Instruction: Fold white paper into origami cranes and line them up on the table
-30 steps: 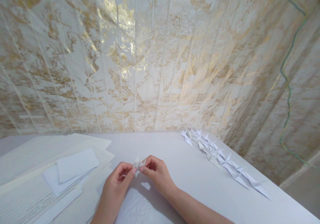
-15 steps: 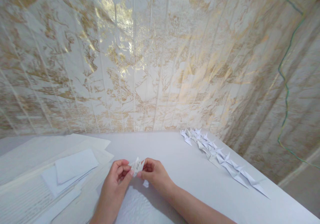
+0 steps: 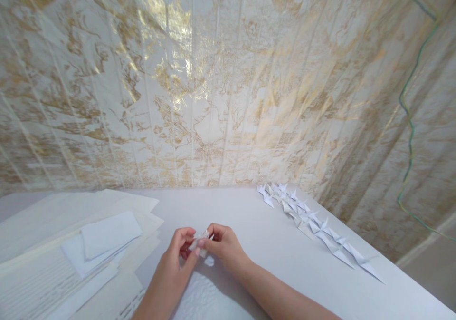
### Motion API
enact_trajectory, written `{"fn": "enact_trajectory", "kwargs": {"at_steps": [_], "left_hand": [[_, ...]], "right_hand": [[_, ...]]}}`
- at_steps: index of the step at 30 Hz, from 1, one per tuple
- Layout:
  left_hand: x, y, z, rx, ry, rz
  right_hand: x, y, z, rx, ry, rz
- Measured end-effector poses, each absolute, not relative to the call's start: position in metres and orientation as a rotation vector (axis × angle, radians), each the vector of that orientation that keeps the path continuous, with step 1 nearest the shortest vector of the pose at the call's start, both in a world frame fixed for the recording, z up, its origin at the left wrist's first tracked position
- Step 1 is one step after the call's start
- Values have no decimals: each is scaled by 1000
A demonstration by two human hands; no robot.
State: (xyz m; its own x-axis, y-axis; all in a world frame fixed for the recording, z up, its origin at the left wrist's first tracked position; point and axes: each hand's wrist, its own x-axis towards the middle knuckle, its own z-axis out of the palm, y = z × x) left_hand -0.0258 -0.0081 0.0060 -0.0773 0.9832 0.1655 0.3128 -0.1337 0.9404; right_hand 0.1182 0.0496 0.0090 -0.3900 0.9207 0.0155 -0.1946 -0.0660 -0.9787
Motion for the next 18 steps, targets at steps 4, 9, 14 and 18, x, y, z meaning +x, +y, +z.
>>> {"fn": "enact_trajectory", "kwargs": {"at_steps": [4,9,14,18], "left_hand": [[-24,-9,8,1532,1450,1122],[-25,-8,15,1556,1463,1066],[-22,-9,14,1556,1428,1017],[-17,-12,7,1548,1411,984]], "right_hand": [[118,47,10,-802,-1298,1623],[116,45,8,-783,-1309,1584],[117,45,10,-798,-1288,1470],[124,50,19,-841,-1300,1347]]}}
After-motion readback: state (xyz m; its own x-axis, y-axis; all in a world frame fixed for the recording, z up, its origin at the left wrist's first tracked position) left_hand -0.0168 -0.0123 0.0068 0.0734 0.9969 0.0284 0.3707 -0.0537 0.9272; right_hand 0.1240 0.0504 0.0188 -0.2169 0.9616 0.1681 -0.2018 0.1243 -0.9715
